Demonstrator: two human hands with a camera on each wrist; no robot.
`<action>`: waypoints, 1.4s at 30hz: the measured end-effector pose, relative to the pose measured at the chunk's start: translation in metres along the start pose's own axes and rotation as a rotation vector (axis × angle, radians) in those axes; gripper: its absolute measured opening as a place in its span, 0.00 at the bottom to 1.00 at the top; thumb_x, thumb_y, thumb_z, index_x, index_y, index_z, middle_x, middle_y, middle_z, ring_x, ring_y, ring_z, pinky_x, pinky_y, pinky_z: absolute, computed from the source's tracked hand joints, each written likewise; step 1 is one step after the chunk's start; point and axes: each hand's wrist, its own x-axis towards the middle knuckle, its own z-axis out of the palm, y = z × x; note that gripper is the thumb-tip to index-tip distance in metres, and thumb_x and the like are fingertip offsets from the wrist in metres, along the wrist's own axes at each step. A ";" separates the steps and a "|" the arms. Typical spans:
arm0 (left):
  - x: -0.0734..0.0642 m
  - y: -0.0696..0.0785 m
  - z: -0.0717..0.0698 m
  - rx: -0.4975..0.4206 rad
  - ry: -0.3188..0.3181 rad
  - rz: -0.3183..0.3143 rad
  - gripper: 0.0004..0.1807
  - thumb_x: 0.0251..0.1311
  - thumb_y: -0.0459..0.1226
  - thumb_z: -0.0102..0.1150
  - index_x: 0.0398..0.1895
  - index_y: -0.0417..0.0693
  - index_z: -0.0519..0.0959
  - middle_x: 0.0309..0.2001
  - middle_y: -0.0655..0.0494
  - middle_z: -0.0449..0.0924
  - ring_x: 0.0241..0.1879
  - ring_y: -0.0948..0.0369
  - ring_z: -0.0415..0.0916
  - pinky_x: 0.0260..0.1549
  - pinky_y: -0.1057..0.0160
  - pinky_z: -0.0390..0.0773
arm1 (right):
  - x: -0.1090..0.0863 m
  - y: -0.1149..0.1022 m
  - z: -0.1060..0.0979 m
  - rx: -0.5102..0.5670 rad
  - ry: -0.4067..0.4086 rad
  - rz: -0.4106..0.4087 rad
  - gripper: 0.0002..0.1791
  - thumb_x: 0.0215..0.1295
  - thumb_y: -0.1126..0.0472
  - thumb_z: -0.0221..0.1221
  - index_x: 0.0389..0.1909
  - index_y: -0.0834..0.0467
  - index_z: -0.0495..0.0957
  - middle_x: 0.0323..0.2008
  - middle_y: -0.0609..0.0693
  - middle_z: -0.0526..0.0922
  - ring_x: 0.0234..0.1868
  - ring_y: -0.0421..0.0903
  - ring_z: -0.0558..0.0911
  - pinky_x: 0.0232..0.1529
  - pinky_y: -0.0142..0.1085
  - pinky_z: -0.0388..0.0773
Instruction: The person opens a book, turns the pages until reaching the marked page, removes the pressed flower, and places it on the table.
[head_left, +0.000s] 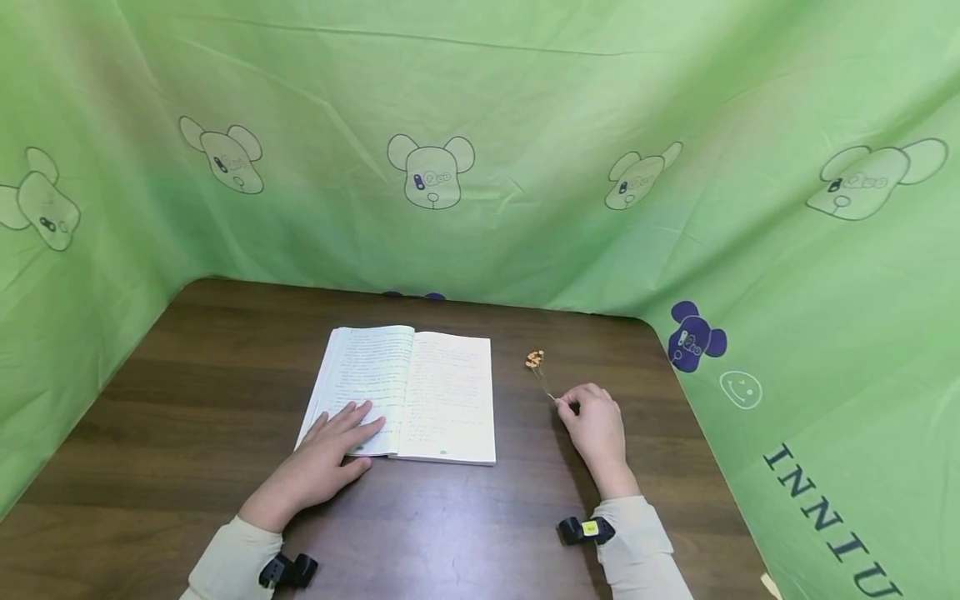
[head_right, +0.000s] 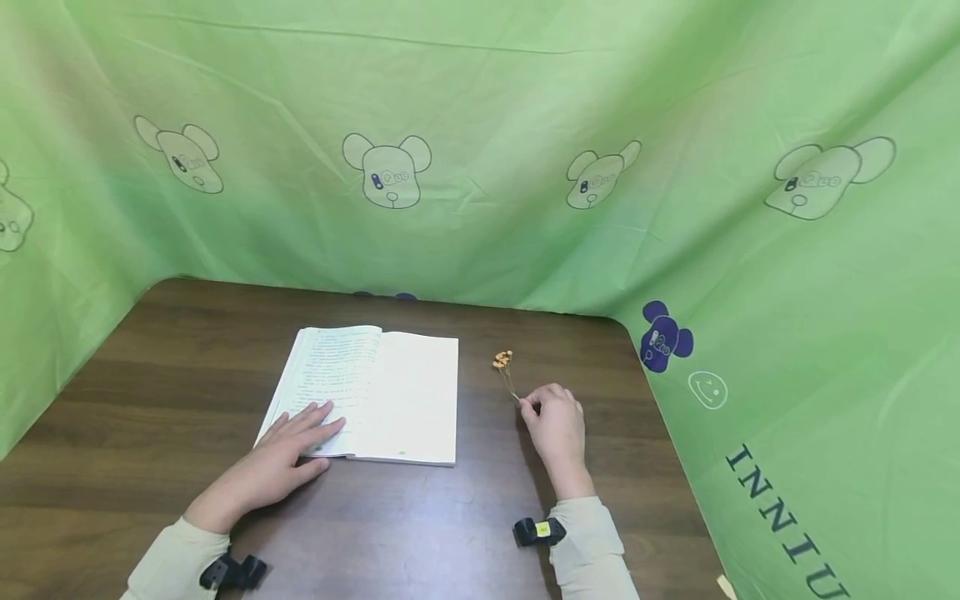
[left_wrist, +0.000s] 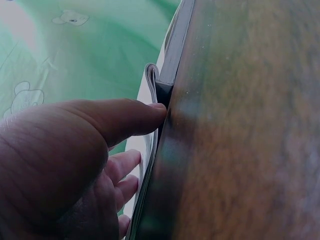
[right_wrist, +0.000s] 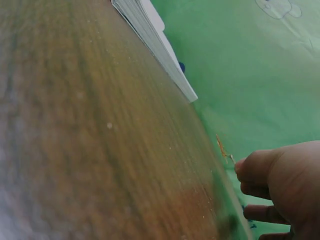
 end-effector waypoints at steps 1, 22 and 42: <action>0.000 0.000 0.000 -0.001 0.002 0.001 0.32 0.68 0.40 0.64 0.75 0.56 0.71 0.80 0.48 0.58 0.80 0.44 0.51 0.75 0.34 0.45 | 0.000 0.001 0.000 -0.001 -0.007 0.003 0.07 0.62 0.59 0.68 0.28 0.57 0.85 0.38 0.56 0.86 0.46 0.59 0.82 0.48 0.54 0.73; 0.002 0.000 -0.002 -0.020 -0.009 0.005 0.32 0.68 0.40 0.64 0.75 0.55 0.70 0.80 0.48 0.57 0.80 0.44 0.49 0.74 0.33 0.44 | -0.002 0.005 0.003 -0.025 -0.076 0.022 0.07 0.61 0.56 0.70 0.27 0.54 0.87 0.39 0.53 0.87 0.49 0.57 0.80 0.49 0.53 0.72; 0.001 -0.002 -0.001 -0.035 -0.010 -0.011 0.31 0.68 0.41 0.64 0.74 0.55 0.72 0.80 0.48 0.58 0.80 0.44 0.50 0.74 0.34 0.44 | 0.000 0.001 -0.001 0.059 -0.008 0.013 0.15 0.67 0.48 0.67 0.39 0.57 0.88 0.43 0.55 0.86 0.50 0.58 0.83 0.54 0.54 0.76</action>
